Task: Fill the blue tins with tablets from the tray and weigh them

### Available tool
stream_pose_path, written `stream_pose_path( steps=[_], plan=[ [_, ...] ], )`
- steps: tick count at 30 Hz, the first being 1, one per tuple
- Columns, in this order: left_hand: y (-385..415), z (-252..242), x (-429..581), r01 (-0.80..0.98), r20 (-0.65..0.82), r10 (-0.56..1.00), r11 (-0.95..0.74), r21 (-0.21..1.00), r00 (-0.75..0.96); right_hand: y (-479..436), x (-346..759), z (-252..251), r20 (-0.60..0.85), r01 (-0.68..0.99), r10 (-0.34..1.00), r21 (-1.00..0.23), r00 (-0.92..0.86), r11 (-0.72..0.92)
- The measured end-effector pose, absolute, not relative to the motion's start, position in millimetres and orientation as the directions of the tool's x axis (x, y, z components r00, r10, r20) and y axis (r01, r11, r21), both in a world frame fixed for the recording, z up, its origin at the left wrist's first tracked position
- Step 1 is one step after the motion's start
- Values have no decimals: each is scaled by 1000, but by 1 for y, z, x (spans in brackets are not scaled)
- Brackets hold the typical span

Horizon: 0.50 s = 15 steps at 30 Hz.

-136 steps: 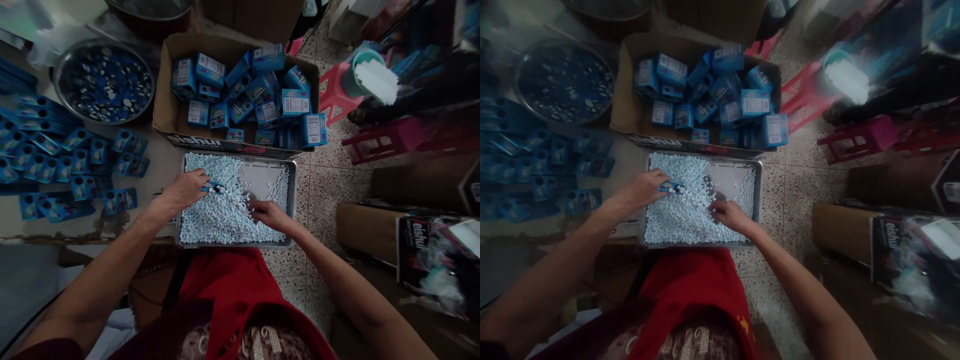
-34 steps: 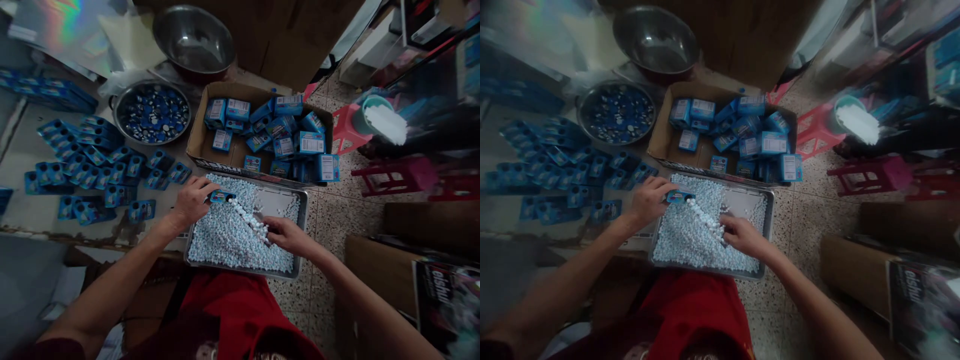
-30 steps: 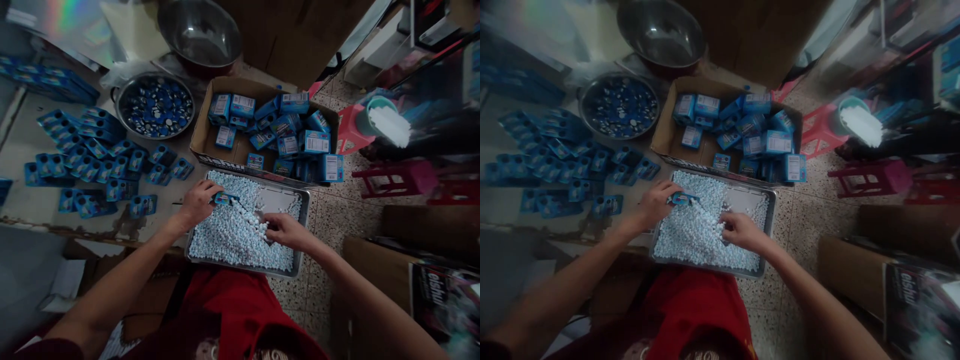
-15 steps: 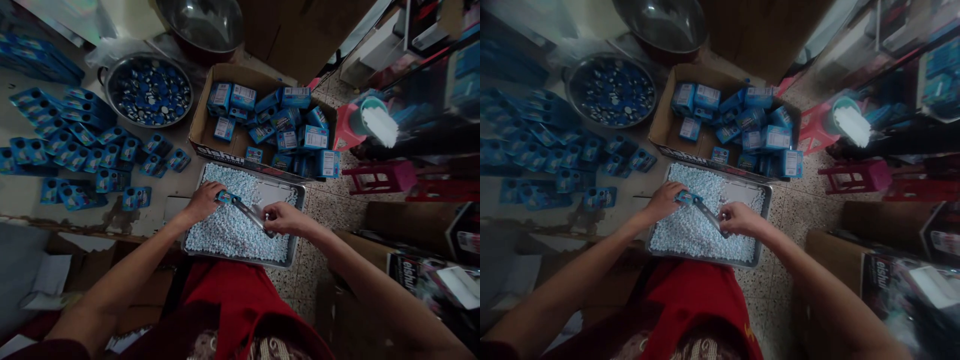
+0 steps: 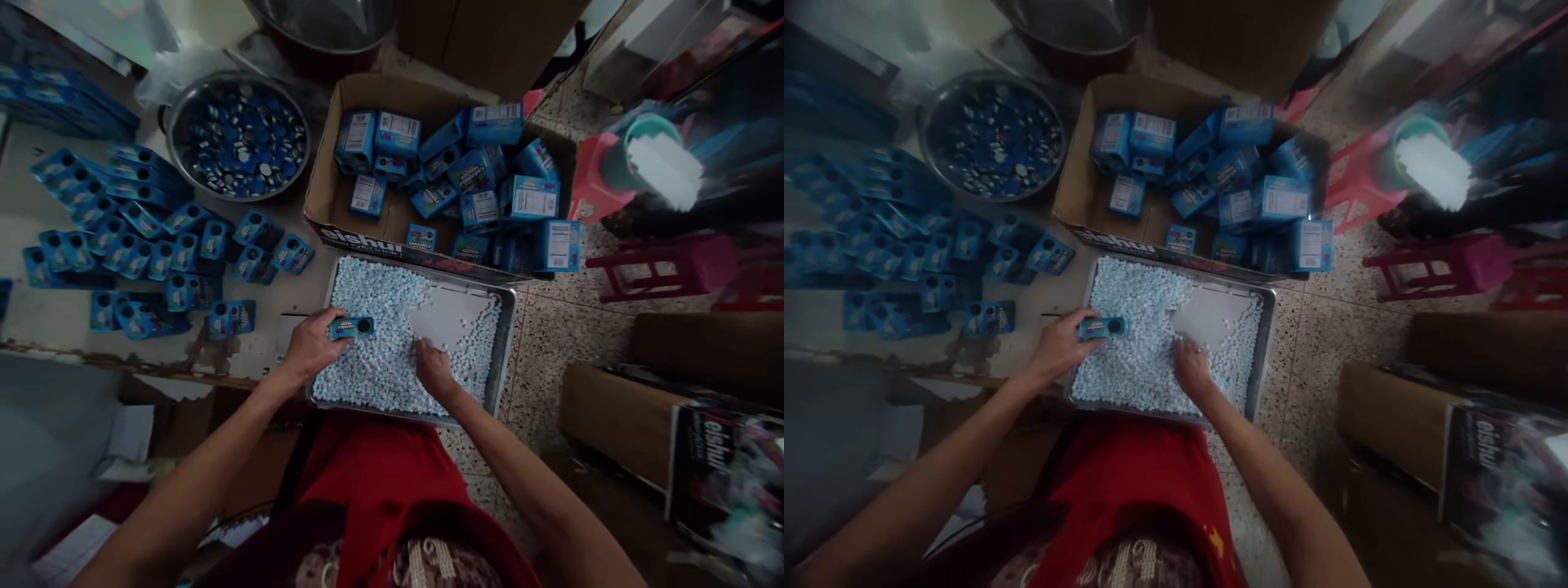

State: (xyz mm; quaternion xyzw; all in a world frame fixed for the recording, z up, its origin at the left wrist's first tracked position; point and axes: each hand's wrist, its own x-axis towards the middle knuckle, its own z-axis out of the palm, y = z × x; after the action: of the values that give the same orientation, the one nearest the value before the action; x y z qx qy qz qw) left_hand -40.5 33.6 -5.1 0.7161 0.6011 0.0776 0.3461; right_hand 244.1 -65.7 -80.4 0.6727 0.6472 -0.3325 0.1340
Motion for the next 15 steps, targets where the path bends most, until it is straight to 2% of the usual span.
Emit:
stream_pose_path(
  steps=[4,7,12,15],
  plan=[
    [32,-7,-36,853,-273,936,-52,520,223,-32,225,-99,-560,885,828,-402,-33,-237],
    [40,-9,-29,869,-213,948,-106,484,235,-30,248,-89,-533,835,843,-493,-68,-244],
    [58,-5,-14,871,-168,956,-138,472,242,-41,289,-27,-527,602,833,-724,-169,-336],
    [66,-2,-5,844,-153,947,-169,510,282,-32,298,15,-548,539,791,-768,-274,-346]
  ],
)
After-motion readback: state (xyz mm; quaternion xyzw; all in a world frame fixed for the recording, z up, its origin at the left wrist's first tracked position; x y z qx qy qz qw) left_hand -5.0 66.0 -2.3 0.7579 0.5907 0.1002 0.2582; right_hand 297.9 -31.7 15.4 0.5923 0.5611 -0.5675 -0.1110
